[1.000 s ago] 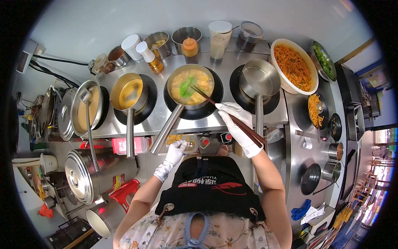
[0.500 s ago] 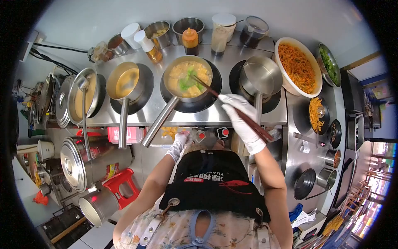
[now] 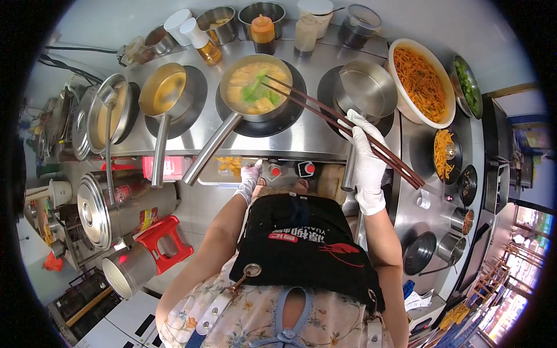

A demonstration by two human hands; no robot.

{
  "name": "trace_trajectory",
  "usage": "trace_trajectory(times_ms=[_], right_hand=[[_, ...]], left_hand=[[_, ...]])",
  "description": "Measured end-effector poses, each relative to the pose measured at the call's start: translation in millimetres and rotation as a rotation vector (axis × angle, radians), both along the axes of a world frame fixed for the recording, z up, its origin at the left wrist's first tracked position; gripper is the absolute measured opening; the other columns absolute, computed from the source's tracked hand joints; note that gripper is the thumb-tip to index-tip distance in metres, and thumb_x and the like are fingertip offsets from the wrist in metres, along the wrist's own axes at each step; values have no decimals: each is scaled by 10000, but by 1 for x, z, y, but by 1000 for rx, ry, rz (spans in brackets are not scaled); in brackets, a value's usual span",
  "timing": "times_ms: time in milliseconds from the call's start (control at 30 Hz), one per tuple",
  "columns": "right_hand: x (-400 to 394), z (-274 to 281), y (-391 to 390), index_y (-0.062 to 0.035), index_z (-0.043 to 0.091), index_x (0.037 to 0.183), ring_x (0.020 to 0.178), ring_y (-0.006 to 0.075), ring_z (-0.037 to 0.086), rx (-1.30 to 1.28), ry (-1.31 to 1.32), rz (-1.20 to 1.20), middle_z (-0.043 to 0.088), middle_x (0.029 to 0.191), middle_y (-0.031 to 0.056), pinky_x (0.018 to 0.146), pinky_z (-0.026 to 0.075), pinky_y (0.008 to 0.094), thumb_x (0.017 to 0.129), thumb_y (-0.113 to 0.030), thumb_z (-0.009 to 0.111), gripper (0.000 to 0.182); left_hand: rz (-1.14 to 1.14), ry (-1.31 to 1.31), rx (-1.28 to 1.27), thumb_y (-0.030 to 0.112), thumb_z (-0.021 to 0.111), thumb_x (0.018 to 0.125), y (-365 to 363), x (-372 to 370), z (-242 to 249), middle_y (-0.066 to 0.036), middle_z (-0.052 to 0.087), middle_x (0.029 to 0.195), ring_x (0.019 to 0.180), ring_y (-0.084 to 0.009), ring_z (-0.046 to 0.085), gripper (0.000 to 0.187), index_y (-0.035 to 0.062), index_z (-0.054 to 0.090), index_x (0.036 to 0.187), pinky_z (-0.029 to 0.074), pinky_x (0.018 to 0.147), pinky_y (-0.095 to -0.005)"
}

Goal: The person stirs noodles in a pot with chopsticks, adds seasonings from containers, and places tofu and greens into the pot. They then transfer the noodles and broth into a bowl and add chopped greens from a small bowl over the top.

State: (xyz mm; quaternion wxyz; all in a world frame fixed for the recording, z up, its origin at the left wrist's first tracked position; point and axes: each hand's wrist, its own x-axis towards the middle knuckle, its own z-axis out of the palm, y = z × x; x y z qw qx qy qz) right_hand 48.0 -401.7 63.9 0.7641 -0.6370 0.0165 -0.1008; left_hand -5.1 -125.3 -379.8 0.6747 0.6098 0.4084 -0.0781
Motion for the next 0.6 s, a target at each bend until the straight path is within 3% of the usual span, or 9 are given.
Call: trace_trajectory(times_ms=[100,267,333,367,400,467,600], right_hand=[[-2,3,-5,47,592,1166,1090,253,614,-35,-11,-43,604,1227,170,960,507,372,957,-17,512,232],[-1,-3,-11,40,626,1120,1084,229,614,-159,-51,-78,635,1183,157,985,466,330,941,5,523,210],[2,-2,-3,21,654,1078,1062,220,623,-219,-118,7,646,1170,143,977,461,327,923,8,551,186],[10,-1,4,1,677,1058,1041,206,627,-358,-214,34,657,1152,123,969,460,327,909,11,573,183],[15,3,12,-4,687,1060,1040,201,624,-468,-242,80,667,1119,104,964,455,325,901,-9,594,183],[29,1,38,-11,683,1081,1042,201,621,-385,-213,209,666,1103,104,957,451,310,895,-30,610,201],[49,-6,60,-21,673,1079,1008,190,619,-488,-195,401,649,1080,109,900,471,284,902,-72,614,194]], left_hand=[[-74,-52,-10,187,806,782,-7,7,43,-86,686,935,806,-127,585,418,-72,630,1060,487,757,-259],[-152,-67,27,174,807,780,-3,12,30,-85,677,971,839,-138,594,457,-81,604,1100,493,784,-260],[-95,-79,-85,195,809,778,-4,10,25,-101,671,1017,862,-144,599,518,-86,579,1149,492,793,-262],[-29,-137,-12,82,752,821,-9,11,26,-1,616,781,665,-94,529,192,20,626,953,443,604,-226],[-32,-140,-10,82,752,821,-7,11,29,-1,616,781,665,-94,529,192,20,626,953,443,604,-226],[-189,3,32,227,806,780,0,13,23,-126,668,1036,880,-152,607,585,-104,552,1189,492,801,-265],[-208,-34,54,222,801,782,3,15,25,-125,667,1047,889,-151,609,581,-108,549,1189,491,797,-256]])
